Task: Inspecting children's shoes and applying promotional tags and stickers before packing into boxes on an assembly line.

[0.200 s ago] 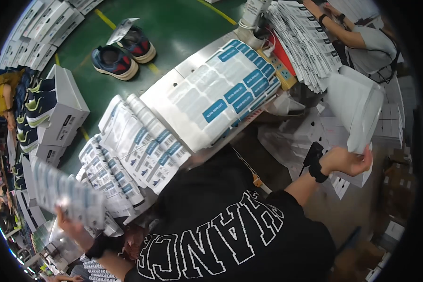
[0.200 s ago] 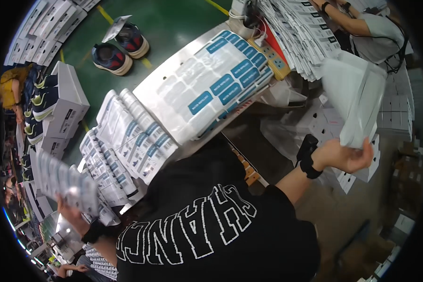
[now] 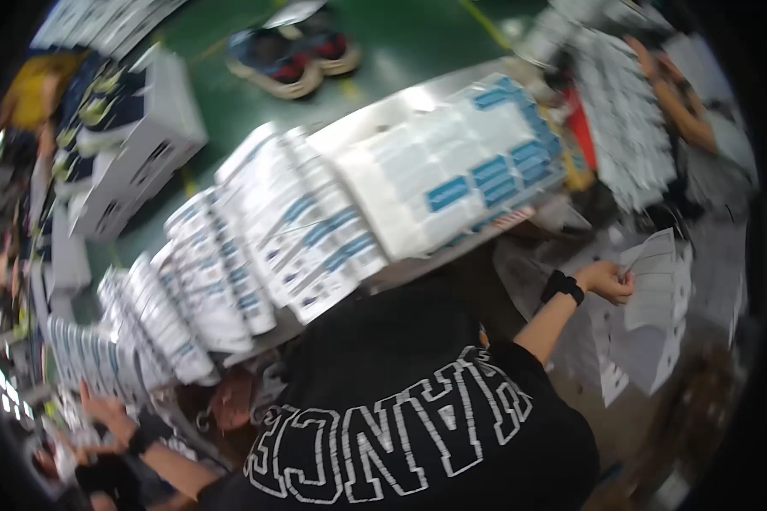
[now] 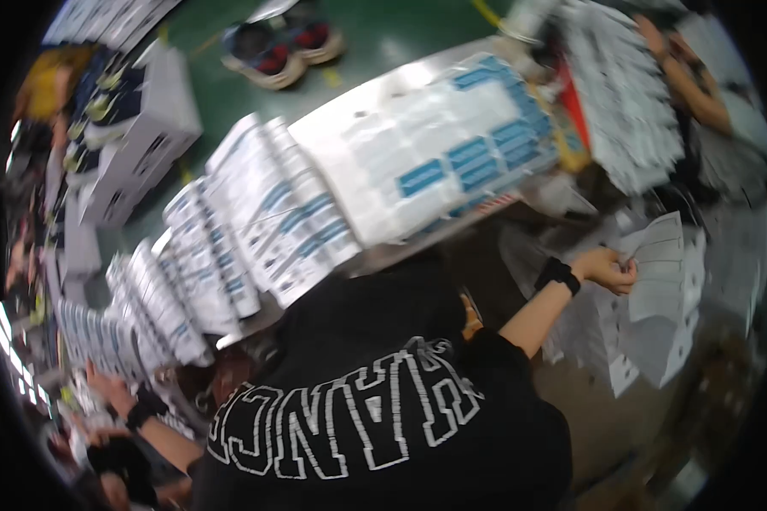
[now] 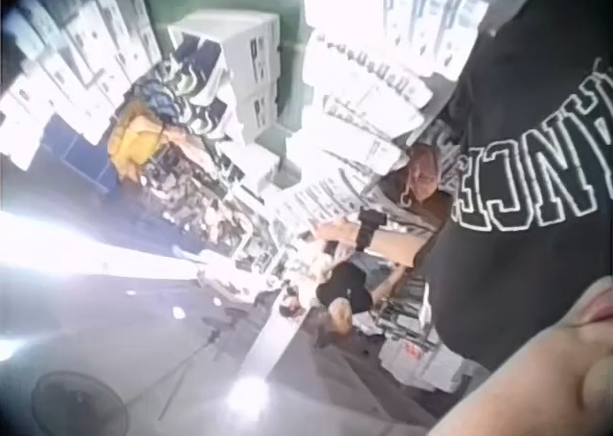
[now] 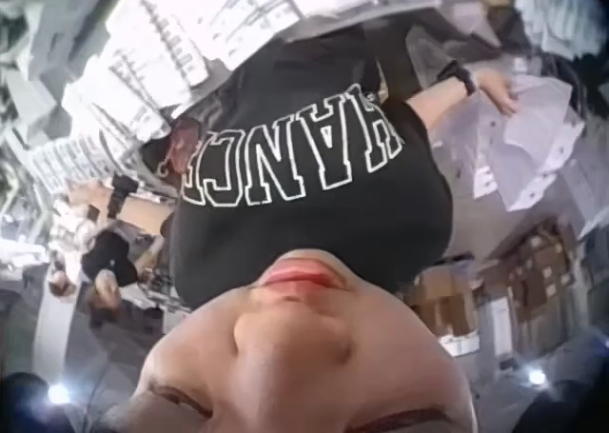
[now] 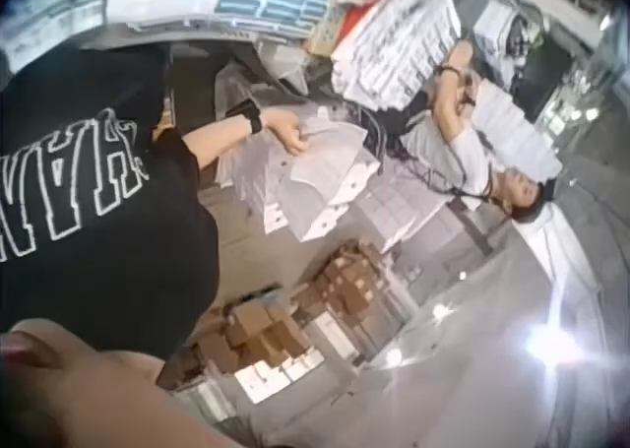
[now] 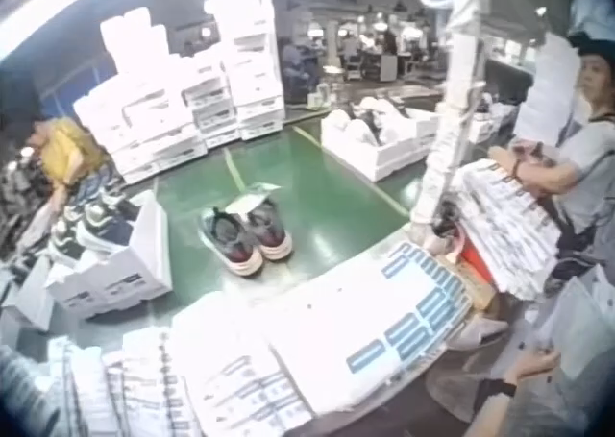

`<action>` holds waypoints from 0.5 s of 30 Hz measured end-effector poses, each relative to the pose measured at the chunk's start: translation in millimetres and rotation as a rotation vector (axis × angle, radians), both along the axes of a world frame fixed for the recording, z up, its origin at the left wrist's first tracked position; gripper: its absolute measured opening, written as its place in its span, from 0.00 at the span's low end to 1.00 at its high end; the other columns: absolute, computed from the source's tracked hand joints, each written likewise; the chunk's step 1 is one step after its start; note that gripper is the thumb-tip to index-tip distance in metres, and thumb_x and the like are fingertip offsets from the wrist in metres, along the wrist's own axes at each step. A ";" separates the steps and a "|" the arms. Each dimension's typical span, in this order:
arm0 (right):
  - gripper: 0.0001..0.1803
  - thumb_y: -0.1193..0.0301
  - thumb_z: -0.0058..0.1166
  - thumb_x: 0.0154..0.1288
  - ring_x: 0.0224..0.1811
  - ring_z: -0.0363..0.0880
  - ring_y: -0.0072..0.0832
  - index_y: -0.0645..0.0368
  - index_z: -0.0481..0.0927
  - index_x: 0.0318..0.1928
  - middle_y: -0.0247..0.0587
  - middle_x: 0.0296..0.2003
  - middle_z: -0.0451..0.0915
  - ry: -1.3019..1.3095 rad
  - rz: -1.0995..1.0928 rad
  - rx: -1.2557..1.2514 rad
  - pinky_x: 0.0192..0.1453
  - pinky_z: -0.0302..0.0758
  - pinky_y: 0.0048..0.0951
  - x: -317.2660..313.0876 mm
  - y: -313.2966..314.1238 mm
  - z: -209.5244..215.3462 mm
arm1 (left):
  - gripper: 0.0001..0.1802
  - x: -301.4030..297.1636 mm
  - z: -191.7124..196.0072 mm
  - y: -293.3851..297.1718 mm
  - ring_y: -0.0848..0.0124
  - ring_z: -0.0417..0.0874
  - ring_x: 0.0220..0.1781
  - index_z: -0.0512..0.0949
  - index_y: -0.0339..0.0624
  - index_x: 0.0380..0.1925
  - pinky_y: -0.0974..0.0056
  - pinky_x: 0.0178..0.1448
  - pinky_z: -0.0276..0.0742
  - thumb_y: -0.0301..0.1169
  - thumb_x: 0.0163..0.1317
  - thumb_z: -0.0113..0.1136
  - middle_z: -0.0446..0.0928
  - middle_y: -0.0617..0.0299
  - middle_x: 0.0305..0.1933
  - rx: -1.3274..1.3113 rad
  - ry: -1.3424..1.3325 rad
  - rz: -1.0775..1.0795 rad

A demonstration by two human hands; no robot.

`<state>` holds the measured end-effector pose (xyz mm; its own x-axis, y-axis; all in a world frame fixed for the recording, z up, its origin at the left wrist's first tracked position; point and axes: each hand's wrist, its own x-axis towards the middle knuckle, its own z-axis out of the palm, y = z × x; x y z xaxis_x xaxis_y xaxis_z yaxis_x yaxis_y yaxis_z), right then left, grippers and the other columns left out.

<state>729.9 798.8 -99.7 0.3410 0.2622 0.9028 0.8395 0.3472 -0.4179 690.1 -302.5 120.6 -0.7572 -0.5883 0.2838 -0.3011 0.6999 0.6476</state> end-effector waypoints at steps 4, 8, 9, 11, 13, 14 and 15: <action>0.15 0.72 0.57 0.54 0.43 0.82 0.50 0.61 0.85 0.43 0.52 0.38 0.85 -0.489 0.371 -0.850 0.49 0.75 0.46 -54.9 26.2 -115.3 | 0.22 11.5 48.7 0.6 0.59 0.80 0.52 0.76 0.26 0.51 0.60 0.60 0.73 0.36 0.66 0.53 0.80 0.44 0.48 -0.512 0.051 -0.097; 0.19 0.67 0.57 0.58 0.50 0.81 0.48 0.61 0.84 0.49 0.51 0.47 0.84 -0.385 0.900 -1.021 0.53 0.75 0.44 -32.8 109.0 -176.7 | 0.13 -54.0 62.1 132.7 0.78 0.74 0.34 0.79 0.31 0.44 0.70 0.39 0.70 0.29 0.62 0.63 0.80 0.65 0.38 0.116 0.096 0.038; 0.19 0.67 0.57 0.58 0.51 0.81 0.48 0.61 0.84 0.49 0.51 0.48 0.84 -0.418 0.945 -1.042 0.54 0.75 0.44 -31.4 114.5 -185.8 | 0.13 -50.4 68.1 132.6 0.78 0.74 0.34 0.79 0.31 0.44 0.70 0.39 0.70 0.29 0.62 0.63 0.80 0.65 0.38 0.103 0.101 0.050; 0.20 0.66 0.57 0.59 0.52 0.81 0.48 0.61 0.83 0.51 0.52 0.50 0.83 -0.487 0.982 -1.059 0.55 0.75 0.43 -30.9 128.6 -192.5 | 0.14 -63.0 64.0 123.4 0.79 0.76 0.37 0.79 0.34 0.46 0.70 0.42 0.72 0.29 0.62 0.62 0.81 0.66 0.39 0.049 -0.084 0.000; 0.21 0.65 0.57 0.61 0.53 0.81 0.48 0.61 0.82 0.53 0.52 0.52 0.82 -0.578 0.915 -1.048 0.56 0.75 0.42 -48.9 134.0 -176.4 | 0.16 -68.4 30.6 111.2 0.76 0.79 0.42 0.78 0.35 0.50 0.69 0.46 0.75 0.29 0.64 0.59 0.81 0.64 0.42 0.339 -0.085 -0.042; 0.22 0.65 0.57 0.61 0.54 0.80 0.48 0.61 0.82 0.53 0.52 0.53 0.82 -0.622 0.843 -1.046 0.57 0.75 0.42 -52.5 137.0 -167.0 | 0.18 -73.5 10.3 106.6 0.71 0.81 0.45 0.77 0.37 0.52 0.66 0.49 0.77 0.31 0.64 0.60 0.81 0.62 0.45 0.601 -0.049 -0.083; 0.20 0.63 0.55 0.65 0.53 0.80 0.49 0.61 0.82 0.53 0.54 0.51 0.82 -0.476 0.866 -0.812 0.56 0.75 0.42 -56.5 127.2 -157.5 | 0.19 -68.2 -10.4 96.7 0.67 0.82 0.48 0.77 0.37 0.52 0.62 0.51 0.78 0.35 0.64 0.61 0.80 0.59 0.47 0.829 -0.106 -0.033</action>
